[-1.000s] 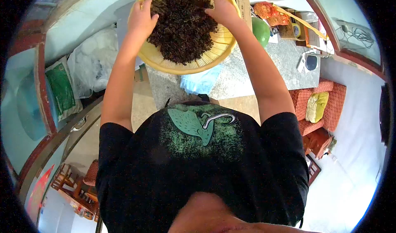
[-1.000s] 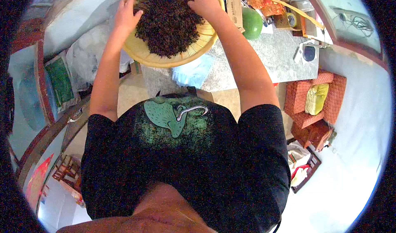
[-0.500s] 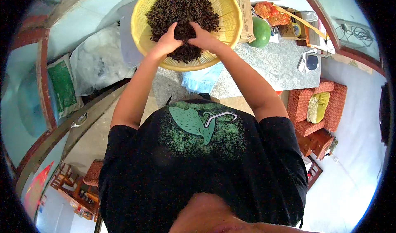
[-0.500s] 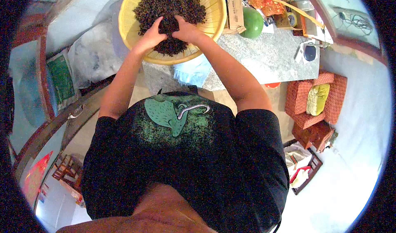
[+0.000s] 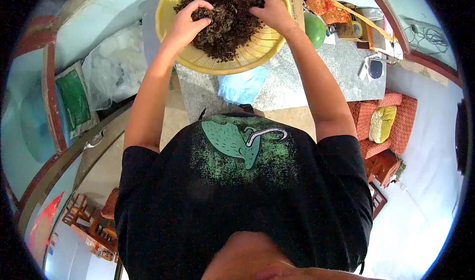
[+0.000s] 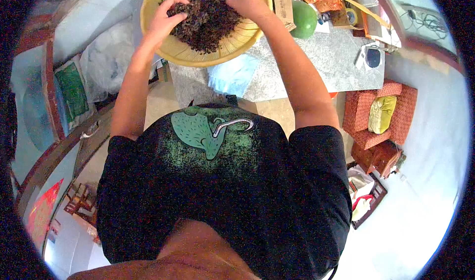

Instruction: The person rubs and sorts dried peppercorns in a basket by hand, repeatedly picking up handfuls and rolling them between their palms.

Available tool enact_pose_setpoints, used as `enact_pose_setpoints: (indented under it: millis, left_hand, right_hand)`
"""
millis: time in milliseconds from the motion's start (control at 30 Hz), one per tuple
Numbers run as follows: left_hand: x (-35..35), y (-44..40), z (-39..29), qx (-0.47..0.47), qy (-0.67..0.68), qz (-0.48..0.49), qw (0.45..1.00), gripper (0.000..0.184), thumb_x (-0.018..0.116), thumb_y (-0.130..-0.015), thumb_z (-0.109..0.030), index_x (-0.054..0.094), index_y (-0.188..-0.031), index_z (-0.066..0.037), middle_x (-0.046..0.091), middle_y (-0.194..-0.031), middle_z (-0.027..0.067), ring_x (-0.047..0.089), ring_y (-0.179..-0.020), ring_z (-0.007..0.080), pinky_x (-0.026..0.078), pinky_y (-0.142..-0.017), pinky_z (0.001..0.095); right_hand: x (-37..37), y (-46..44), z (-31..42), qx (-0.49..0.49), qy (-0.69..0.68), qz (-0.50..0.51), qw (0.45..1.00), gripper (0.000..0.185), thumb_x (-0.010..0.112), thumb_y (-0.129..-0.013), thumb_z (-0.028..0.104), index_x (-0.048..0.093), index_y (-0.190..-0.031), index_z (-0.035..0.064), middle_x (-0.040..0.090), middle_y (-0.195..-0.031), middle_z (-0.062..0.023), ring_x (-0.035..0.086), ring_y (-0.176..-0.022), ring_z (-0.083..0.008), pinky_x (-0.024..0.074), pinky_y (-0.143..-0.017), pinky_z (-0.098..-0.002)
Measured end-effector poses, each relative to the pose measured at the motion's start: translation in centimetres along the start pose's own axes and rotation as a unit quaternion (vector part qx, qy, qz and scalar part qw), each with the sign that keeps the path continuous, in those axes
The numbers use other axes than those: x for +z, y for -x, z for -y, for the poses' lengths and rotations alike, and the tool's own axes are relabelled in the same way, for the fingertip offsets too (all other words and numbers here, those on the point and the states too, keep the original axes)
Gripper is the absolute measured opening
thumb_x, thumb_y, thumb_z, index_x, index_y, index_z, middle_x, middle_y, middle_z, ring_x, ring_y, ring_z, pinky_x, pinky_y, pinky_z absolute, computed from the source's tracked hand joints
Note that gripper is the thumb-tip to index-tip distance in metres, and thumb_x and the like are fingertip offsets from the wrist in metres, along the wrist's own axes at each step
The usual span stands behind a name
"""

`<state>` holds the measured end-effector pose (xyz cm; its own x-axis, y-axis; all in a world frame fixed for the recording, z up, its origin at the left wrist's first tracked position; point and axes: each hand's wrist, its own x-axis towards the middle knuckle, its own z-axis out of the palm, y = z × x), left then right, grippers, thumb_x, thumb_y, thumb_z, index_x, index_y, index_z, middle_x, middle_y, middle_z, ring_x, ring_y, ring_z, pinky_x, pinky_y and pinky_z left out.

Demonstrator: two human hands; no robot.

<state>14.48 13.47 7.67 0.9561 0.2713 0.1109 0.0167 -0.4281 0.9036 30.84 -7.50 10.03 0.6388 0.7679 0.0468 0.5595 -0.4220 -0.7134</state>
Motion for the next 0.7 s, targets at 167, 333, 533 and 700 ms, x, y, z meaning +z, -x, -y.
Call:
enact_pose_setpoints:
  millis: [167,333,533,700]
  left_hand:
    - [-1.2,2.6,-1.1,-0.032,-0.076,0.111,0.990,0.028,0.064,-0.081,-0.004,0.059,-0.107,-0.012,0.063,-0.108,0.0053,0.060,-0.101,0.0213,0.045,-0.088,0.0317]
    - [-0.5,4.1,-2.3,-0.065,-0.179,0.199,0.961,0.030,0.060,-0.078,0.001,0.058,-0.106,-0.008,0.063,-0.103,0.0107,0.060,-0.103,0.0302,0.047,-0.090,0.0350]
    - [0.5,4.6,-1.0,0.003,-0.186,0.224,0.957,0.031,0.056,-0.076,0.003,0.058,-0.104,-0.008,0.057,-0.111,0.0125,0.056,-0.107,0.0338,0.046,-0.091,0.0417]
    - [-0.2,4.8,0.0,-0.097,-0.300,0.196,0.928,0.031,0.062,-0.075,-0.002,0.058,-0.106,-0.010,0.057,-0.108,0.0136,0.056,-0.106,0.0356,0.047,-0.090,0.0432]
  right_hand:
    - [0.1,0.4,-2.4,0.019,0.109,0.005,0.994,0.037,0.063,-0.079,0.011,0.059,-0.115,0.0188,0.060,-0.117,-0.0149,0.061,-0.100,-0.0348,0.0494,-0.091,-0.0399]
    - [2.7,0.1,-0.5,-0.081,0.176,-0.049,0.980,0.037,0.064,-0.081,0.013,0.062,-0.117,0.0195,0.053,-0.130,-0.0132,0.057,-0.111,-0.0360,0.0467,-0.098,-0.0425]
    - [9.8,0.1,1.5,-0.061,0.287,0.075,0.953,0.066,0.075,-0.073,0.028,0.049,-0.135,0.0302,0.049,-0.132,-0.0114,0.039,-0.130,-0.0360,0.0379,-0.097,-0.0594]
    - [9.0,3.1,0.3,-0.145,0.194,0.182,0.953,0.035,0.060,-0.080,0.012,0.066,-0.113,0.0245,0.058,-0.109,-0.0129,0.057,-0.108,-0.0348,0.0526,-0.081,-0.0491]
